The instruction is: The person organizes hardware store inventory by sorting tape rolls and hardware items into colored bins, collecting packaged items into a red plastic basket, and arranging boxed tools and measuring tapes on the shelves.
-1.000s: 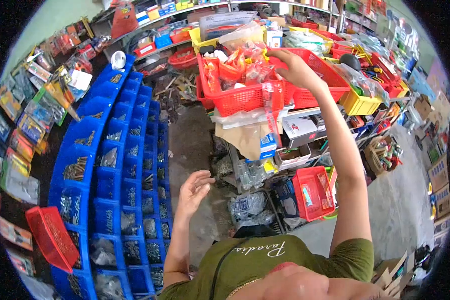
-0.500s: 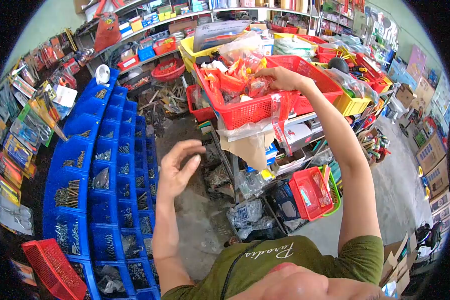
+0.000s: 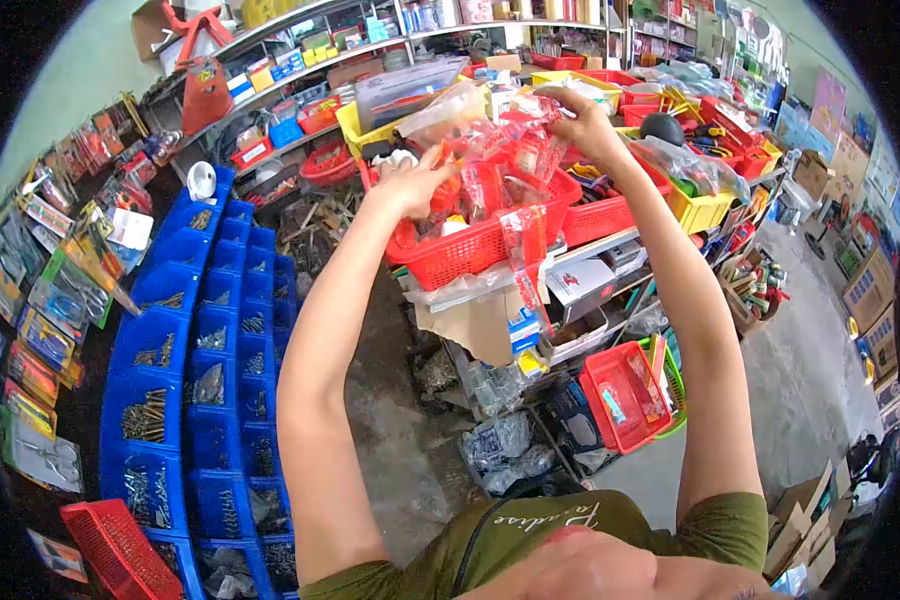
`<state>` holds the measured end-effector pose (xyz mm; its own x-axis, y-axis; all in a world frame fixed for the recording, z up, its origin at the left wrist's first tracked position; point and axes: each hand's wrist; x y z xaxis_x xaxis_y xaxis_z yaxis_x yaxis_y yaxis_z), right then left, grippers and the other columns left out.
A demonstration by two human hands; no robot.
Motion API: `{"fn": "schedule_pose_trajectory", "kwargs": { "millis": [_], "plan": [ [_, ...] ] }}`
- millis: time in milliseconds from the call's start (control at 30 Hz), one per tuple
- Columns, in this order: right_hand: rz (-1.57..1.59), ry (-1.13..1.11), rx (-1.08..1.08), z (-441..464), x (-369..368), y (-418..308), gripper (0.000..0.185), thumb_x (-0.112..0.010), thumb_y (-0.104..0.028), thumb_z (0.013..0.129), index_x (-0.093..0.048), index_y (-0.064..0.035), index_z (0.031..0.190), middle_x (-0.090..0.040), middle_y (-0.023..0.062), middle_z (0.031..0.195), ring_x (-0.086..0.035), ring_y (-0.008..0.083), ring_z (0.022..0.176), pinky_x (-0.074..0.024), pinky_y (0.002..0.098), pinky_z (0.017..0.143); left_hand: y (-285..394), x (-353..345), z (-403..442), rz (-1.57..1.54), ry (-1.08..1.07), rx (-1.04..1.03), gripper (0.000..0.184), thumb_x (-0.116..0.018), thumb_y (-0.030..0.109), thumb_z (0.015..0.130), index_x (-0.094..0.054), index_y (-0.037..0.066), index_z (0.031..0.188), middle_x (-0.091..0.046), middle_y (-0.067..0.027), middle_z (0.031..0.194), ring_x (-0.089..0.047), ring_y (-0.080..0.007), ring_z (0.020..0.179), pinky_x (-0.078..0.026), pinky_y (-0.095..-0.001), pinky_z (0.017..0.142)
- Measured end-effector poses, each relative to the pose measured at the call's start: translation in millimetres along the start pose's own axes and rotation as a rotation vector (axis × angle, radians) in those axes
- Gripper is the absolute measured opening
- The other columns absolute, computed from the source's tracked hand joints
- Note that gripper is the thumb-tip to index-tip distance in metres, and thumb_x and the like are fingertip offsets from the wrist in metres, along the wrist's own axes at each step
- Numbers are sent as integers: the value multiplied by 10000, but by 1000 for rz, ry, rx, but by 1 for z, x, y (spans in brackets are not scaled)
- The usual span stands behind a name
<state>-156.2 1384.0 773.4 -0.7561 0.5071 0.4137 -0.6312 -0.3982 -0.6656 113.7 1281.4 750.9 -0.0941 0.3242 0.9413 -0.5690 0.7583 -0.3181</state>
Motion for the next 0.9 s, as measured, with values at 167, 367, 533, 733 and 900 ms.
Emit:
{"fn": "schedule_pose_trajectory", "kwargs": {
  "millis": [167, 367, 533, 733, 900],
  "plan": [
    [419, 102, -14, -5, 21, -8, 493, -560, 42, 773, -505, -44, 1255, -606, 53, 1107, -583, 90, 898, -500, 228, 720, -1, -3, 15, -122, 44, -51, 772, -759, 95, 602, -409, 169, 1287, -362, -161, 1404, -517, -352, 1135, -460, -459, 899],
    [736, 319, -30, 2, 34, -33, 458, -597, -5, 798, -498, -56, 1243, -615, 71, 1031, -597, 125, 839, -500, 255, 672, -39, -23, 17, -385, 286, -177, 584, -712, 42, 654, -492, 97, 1192, -563, -186, 1156, -571, -361, 1028, -468, -439, 855],
    [851, 252, 73, 27, 54, -9, 302, -537, -17, 866, -511, -44, 1166, -619, 92, 980, -627, 174, 840, -558, 333, 679, -36, 8, -2, -736, 453, -74, 483, -727, 66, 696, -543, 59, 1143, -628, -129, 1066, -607, -239, 1001, -455, -324, 863],
    [975, 284, 92, 6, 59, -55, 122, -494, -77, 924, -531, -76, 1040, -499, -21, 693, -444, 76, 538, -402, 228, 488, -46, 32, 0, -1006, 658, -116, 410, -728, 74, 725, -552, 51, 1095, -643, -74, 994, -601, -134, 887, -469, -271, 790],
    [982, 285, 142, -10, 87, -78, 318, -451, -68, 935, -444, -65, 1254, -609, 61, 1018, -641, 166, 840, -570, 291, 641, -14, 80, -9, -1176, 766, -246, 398, -706, 33, 757, -553, 35, 1125, -646, -56, 993, -599, -108, 886, -484, -264, 790]
  ]
}}
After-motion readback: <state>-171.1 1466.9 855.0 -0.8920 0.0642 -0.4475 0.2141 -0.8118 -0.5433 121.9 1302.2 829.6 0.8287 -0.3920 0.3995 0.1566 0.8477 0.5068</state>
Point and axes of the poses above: each hand's wrist, its own z-axis towards the middle knuckle, its own x-axis out of the back of the hand, y = z × x
